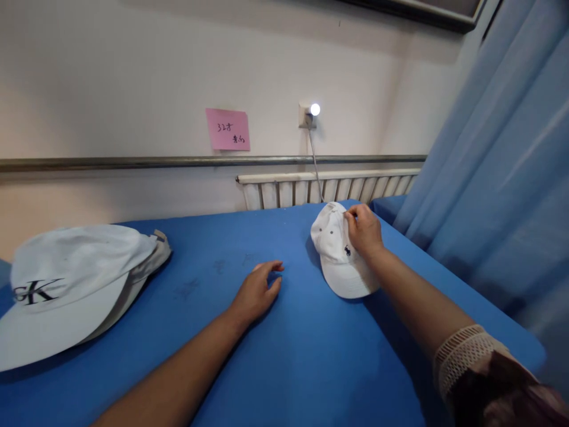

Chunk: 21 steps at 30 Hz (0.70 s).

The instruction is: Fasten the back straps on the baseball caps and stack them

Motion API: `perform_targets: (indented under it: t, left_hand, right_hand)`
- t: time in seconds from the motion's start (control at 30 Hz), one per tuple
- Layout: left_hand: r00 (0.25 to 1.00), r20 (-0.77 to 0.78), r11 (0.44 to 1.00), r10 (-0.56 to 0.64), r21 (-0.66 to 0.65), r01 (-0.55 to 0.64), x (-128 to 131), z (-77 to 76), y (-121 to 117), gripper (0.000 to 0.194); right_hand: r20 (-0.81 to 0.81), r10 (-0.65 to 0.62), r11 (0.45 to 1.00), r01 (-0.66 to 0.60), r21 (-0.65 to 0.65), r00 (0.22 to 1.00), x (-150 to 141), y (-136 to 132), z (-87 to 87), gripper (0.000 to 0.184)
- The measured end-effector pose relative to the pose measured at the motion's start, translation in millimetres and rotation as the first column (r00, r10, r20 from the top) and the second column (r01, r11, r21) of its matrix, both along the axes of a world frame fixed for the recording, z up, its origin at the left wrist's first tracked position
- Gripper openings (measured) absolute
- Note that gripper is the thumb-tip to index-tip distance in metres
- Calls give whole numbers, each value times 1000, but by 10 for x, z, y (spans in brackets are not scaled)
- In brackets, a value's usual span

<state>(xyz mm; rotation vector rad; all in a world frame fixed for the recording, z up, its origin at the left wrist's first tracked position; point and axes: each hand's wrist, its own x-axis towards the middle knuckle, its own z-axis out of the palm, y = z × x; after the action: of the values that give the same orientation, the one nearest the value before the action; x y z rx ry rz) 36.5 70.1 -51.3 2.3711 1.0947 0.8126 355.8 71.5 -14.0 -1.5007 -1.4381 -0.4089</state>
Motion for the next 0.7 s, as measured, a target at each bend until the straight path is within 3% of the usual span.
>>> perform_targets:
  t: [0.13,0.33,0.47,0.57,0.63,0.7]
  left_hand:
    - [1000,19,999,22,-35,-21,-33,-88,86,31]
    - [1000,-4,997,7,-77,-8,-62,-129,113,31]
    - [999,-20,997,-30,-65,29,-57,-131,98,28]
    - [999,-10,997,-46,-57,45,-56,-141,104,27]
    - [999,-5,997,-44,-57,44,-56,-148,114,27]
    - [999,-19,997,-42,-68,41,-55,-151,124,28]
  right_hand:
    - [-93,-56,997,61,49,994,85,187,12,13]
    - [-158,-152,985,136,-102,976,90,241,-237,11]
    - [-101,-136,978,118,-171,986,-6,-68,-396,25]
    - [61,-22,951,39,-307,998,-154,-461,-463,44]
    - [147,130,906,-58,-420,981,-254,-719,-492,60]
    - [196,203,845,-71,-531,959,-328,-907,-507,73]
